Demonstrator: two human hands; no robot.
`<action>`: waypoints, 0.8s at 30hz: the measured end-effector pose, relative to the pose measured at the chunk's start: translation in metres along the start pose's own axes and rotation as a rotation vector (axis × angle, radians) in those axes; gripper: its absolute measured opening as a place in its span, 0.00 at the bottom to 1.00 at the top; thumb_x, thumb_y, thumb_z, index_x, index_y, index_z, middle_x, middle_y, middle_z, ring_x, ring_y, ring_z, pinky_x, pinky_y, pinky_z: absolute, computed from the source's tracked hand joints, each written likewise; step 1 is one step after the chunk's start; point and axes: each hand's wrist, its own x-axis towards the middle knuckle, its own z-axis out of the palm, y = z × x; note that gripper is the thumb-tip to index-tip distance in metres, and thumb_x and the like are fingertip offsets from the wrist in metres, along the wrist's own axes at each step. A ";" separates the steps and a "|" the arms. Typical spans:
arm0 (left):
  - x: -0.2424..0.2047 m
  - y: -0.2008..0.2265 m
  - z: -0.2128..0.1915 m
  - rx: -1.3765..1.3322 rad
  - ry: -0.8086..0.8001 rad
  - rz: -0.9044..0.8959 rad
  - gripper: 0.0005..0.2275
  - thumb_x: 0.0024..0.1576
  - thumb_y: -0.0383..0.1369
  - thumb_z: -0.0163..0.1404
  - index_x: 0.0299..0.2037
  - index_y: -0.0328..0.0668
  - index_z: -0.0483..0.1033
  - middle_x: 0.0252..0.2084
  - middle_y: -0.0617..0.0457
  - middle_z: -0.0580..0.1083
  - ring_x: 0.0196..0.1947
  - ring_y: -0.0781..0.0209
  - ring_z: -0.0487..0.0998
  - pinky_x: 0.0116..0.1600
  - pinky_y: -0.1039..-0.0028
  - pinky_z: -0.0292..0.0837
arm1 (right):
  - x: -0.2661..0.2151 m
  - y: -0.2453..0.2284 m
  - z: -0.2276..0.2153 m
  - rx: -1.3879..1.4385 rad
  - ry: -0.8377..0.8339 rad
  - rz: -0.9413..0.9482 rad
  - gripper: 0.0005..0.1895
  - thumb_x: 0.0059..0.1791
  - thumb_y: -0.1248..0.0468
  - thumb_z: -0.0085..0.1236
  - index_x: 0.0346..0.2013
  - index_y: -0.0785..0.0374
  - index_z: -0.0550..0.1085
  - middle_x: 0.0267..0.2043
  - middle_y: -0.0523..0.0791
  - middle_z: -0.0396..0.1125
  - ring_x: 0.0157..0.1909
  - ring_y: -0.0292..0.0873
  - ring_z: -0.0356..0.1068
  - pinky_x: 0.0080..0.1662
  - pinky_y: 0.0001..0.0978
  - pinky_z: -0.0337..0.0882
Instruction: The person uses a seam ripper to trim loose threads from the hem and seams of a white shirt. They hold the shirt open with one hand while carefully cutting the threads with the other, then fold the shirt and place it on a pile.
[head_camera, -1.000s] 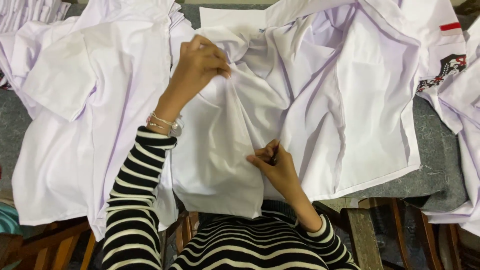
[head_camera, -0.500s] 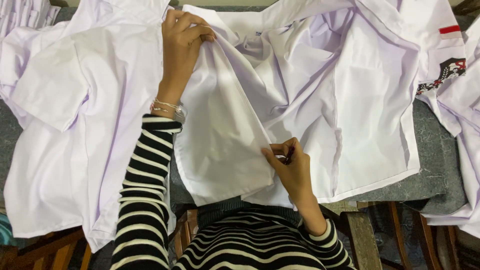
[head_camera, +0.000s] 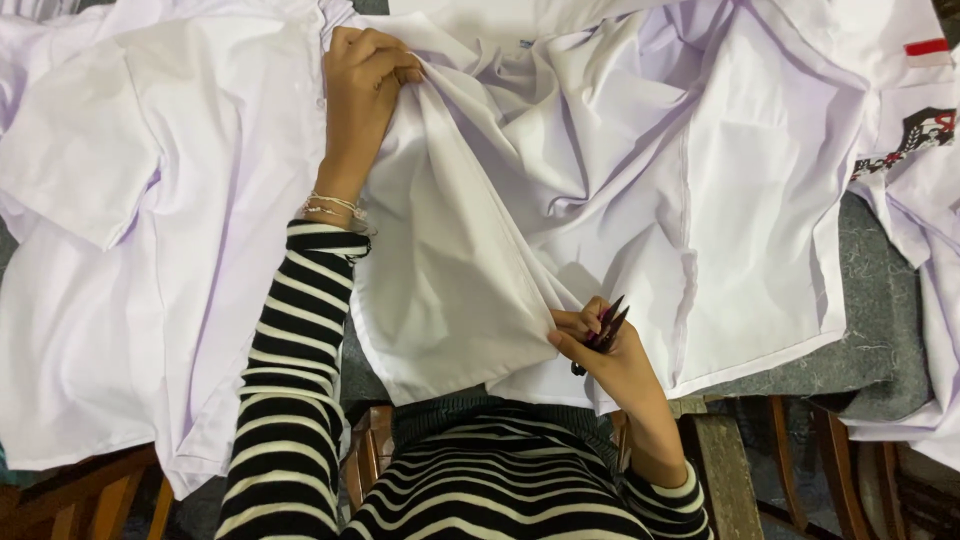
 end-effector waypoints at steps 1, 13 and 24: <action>-0.001 0.000 0.000 0.002 -0.006 -0.023 0.11 0.53 0.11 0.54 0.36 0.36 0.83 0.38 0.56 0.76 0.42 0.54 0.65 0.48 0.69 0.61 | -0.003 -0.003 0.001 -0.068 0.004 -0.008 0.22 0.49 0.71 0.60 0.29 0.54 0.53 0.42 0.46 0.77 0.37 0.32 0.64 0.34 0.24 0.64; 0.009 0.016 -0.012 -0.018 0.005 -0.026 0.08 0.58 0.16 0.57 0.37 0.41 0.80 0.47 0.54 0.69 0.44 0.54 0.68 0.50 0.64 0.60 | -0.008 -0.001 0.011 -0.054 0.125 -0.132 0.16 0.52 0.66 0.52 0.29 0.56 0.53 0.44 0.54 0.74 0.39 0.41 0.70 0.39 0.30 0.74; 0.004 0.016 -0.045 -0.026 -0.165 -0.155 0.08 0.64 0.31 0.49 0.33 0.41 0.77 0.18 0.59 0.63 0.18 0.66 0.62 0.29 0.73 0.58 | -0.001 0.000 0.065 -0.507 0.270 -0.354 0.18 0.48 0.68 0.64 0.33 0.61 0.58 0.61 0.47 0.70 0.29 0.36 0.48 0.33 0.27 0.57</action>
